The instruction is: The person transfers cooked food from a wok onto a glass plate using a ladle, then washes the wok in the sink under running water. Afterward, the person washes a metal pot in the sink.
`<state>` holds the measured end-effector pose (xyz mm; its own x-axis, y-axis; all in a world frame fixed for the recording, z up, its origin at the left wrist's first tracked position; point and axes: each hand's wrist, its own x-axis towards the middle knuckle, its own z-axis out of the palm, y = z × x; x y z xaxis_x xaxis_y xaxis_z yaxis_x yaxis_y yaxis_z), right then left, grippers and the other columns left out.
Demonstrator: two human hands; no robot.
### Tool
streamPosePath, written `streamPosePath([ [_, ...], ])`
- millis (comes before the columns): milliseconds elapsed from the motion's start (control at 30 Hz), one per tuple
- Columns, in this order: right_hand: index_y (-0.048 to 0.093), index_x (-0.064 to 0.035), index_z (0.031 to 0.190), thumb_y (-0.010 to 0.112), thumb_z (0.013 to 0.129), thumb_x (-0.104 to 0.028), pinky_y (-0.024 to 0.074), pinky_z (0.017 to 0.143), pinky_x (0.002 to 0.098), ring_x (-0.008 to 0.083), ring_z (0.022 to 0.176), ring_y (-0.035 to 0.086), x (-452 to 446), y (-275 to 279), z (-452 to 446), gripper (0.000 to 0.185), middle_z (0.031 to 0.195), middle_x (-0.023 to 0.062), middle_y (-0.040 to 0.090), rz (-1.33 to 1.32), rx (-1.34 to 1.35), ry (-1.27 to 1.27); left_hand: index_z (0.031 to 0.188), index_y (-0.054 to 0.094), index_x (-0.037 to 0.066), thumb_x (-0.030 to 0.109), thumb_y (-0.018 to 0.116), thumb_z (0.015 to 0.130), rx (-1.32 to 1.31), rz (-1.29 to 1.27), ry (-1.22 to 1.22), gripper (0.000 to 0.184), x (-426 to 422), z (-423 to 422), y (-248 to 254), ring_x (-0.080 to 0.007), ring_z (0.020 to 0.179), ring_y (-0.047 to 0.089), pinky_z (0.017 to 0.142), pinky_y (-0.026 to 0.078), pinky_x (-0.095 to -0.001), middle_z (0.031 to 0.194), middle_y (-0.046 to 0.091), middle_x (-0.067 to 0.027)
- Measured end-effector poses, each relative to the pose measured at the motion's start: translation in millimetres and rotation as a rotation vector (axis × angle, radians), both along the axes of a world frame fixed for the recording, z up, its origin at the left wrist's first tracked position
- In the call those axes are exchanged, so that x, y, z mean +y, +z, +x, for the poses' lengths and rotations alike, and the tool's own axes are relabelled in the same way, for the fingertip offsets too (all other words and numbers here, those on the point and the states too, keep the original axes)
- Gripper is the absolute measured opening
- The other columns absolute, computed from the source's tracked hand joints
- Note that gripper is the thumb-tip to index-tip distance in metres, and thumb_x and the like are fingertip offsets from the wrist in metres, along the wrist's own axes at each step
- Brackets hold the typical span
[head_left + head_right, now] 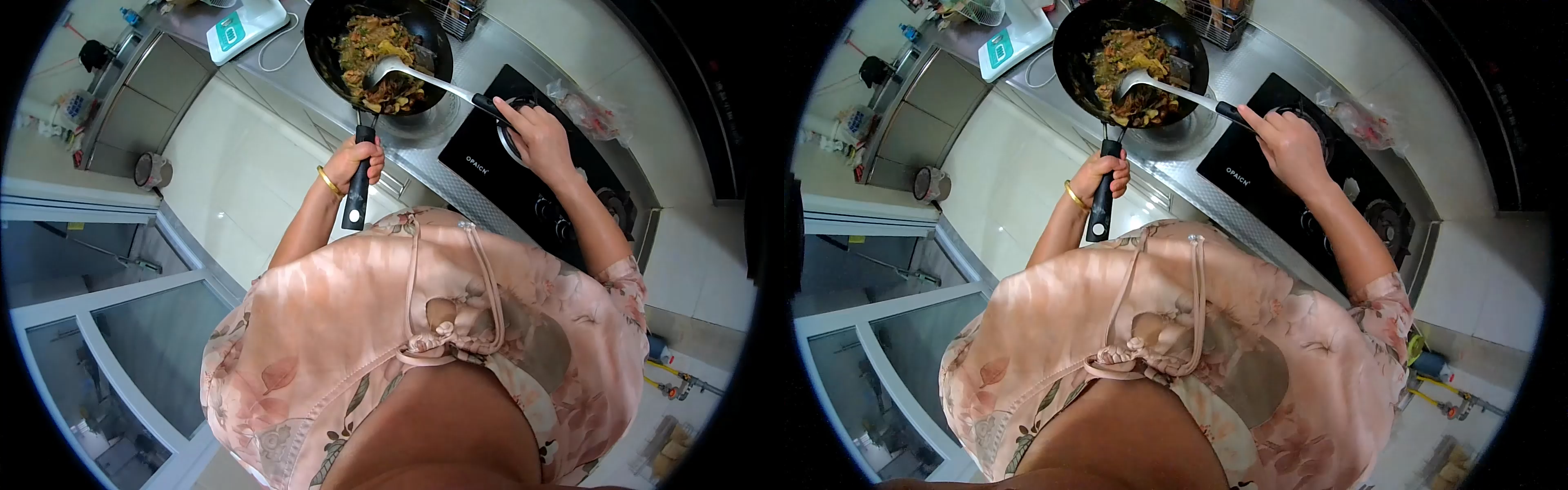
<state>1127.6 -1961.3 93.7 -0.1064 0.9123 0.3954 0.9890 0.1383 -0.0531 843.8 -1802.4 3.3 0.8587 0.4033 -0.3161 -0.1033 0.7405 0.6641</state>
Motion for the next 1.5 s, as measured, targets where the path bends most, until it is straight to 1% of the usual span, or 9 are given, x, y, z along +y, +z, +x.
streamPosePath([
  [167,0.049,-0.0139,0.122,0.061,0.069,-0.004,0.0398,0.061,0.0352,0.0244,0.067,0.047,-1,-25,5,0.055,0.070,0.0069,0.047,0.009,0.046,-0.032,0.081,0.042,0.005,0.005,0.051,0.076,0.067,0.080,0.052,0.011,-3,5,3,-0.0127,0.044,0.044,0.037,0.038,-0.0270,0.058,0.043,-0.0040],
  [267,0.050,-0.0136,0.121,0.060,0.071,-0.004,0.0393,0.060,0.0346,0.0240,0.066,0.047,-4,-36,8,0.052,0.069,0.0066,0.046,0.029,0.040,-0.054,0.085,0.039,0.006,0.004,0.048,0.077,0.104,0.137,0.047,0.013,-3,7,-4,-0.0126,0.043,0.042,0.037,0.036,-0.0268,0.057,0.042,-0.0041],
  [367,0.051,-0.0137,0.120,0.059,0.073,-0.006,0.0387,0.058,0.0337,0.0231,0.064,0.047,-8,-44,13,0.048,0.067,0.0057,0.046,0.059,0.029,-0.061,0.079,0.041,0.003,0.005,0.051,0.074,0.145,0.179,0.065,0.012,-1,10,-5,-0.0146,0.042,0.045,0.037,0.039,-0.0275,0.058,0.045,-0.0068],
  [467,0.051,-0.0143,0.120,0.059,0.073,-0.006,0.0388,0.058,0.0339,0.0234,0.065,0.047,-16,-50,17,0.048,0.067,0.0057,0.045,0.062,0.033,-0.087,0.078,0.040,0.001,0.004,0.051,0.073,0.198,0.235,0.087,0.012,2,12,-9,-0.0154,0.041,0.046,0.037,0.040,-0.0281,0.058,0.046,-0.0078],
  [567,0.051,-0.0147,0.120,0.059,0.073,-0.006,0.0391,0.058,0.0343,0.0239,0.065,0.047,-25,-61,20,0.049,0.068,0.0060,0.045,0.052,0.044,-0.135,0.085,0.038,0.004,0.004,0.050,0.074,0.252,0.323,0.082,0.016,4,14,-14,-0.0144,0.040,0.043,0.036,0.039,-0.0282,0.057,0.043,-0.0058],
  [867,0.050,-0.0130,0.121,0.060,0.072,-0.006,0.0396,0.059,0.0355,0.0264,0.065,0.047,-33,-64,11,0.050,0.069,0.0089,0.045,0.096,0.161,-0.197,0.072,0.041,0.000,0.002,0.050,0.068,0.362,0.494,0.118,0.010,2,12,-9,-0.0160,0.038,0.046,0.034,0.040,-0.0289,0.053,0.047,-0.0081],
  [1067,0.052,-0.0111,0.119,0.060,0.070,-0.004,0.0394,0.059,0.0361,0.0263,0.064,0.047,22,-59,-16,0.050,0.068,0.0089,0.045,0.253,0.284,-0.095,0.079,0.039,0.001,0.004,0.050,0.069,0.325,0.518,0.073,0.015,0,10,-11,-0.0155,0.038,0.045,0.034,0.039,-0.0276,0.056,0.046,-0.0082],
  [1267,0.051,-0.0124,0.120,0.058,0.072,-0.004,0.0376,0.055,0.0333,0.0219,0.061,0.045,32,-79,-20,0.049,0.065,0.0047,0.043,0.181,0.191,-0.053,0.083,0.040,0.001,0.003,0.049,0.070,0.321,0.458,0.092,0.017,-5,10,-9,-0.0161,0.038,0.045,0.034,0.039,-0.0280,0.057,0.046,-0.0084],
  [1500,0.053,-0.0137,0.118,0.055,0.072,-0.004,0.0361,0.054,0.0331,0.0211,0.061,0.044,9,-90,-7,0.048,0.064,0.0035,0.042,0.098,0.094,-0.029,0.087,0.040,0.001,0.002,0.050,0.070,0.288,0.472,0.121,0.019,-2,6,-14,-0.0161,0.038,0.045,0.035,0.039,-0.0281,0.057,0.046,-0.0083],
])
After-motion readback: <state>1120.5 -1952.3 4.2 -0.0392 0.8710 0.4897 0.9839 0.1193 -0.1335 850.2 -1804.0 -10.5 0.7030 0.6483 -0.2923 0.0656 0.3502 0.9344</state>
